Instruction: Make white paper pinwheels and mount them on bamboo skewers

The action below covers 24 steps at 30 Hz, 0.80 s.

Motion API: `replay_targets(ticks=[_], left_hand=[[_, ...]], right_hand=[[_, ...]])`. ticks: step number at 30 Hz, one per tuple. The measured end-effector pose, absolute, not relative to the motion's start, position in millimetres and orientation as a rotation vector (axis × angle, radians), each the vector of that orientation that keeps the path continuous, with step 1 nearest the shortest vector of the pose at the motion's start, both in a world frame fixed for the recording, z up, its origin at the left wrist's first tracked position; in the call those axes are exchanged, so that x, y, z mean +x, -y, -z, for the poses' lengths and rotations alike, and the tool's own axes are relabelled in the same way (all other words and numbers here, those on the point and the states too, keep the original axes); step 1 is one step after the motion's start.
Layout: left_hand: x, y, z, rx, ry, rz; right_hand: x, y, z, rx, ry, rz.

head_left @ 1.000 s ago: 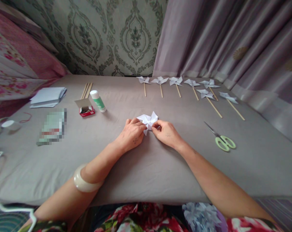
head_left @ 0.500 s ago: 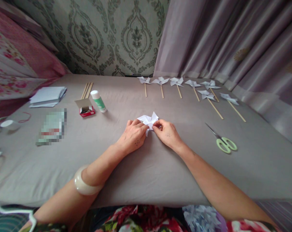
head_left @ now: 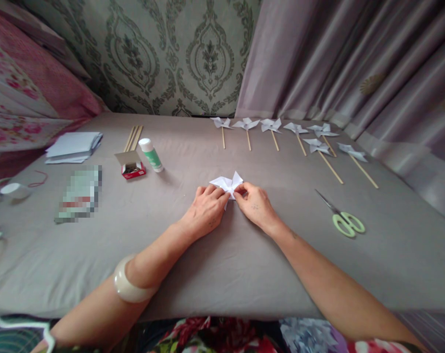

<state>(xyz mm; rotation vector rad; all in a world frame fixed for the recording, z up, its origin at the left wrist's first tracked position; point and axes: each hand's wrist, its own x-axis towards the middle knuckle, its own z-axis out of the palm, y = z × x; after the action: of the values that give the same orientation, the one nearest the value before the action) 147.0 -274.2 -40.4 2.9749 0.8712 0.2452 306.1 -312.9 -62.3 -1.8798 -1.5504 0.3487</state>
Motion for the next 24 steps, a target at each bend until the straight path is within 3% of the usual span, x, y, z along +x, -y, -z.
replay_targets(ticks=[24], left_hand=[[148.3,275.4,42.7,3.011,-0.871,-0.211]], right_hand=[[305.1,308.0,62.5,-1.940,1.569,-0.340]])
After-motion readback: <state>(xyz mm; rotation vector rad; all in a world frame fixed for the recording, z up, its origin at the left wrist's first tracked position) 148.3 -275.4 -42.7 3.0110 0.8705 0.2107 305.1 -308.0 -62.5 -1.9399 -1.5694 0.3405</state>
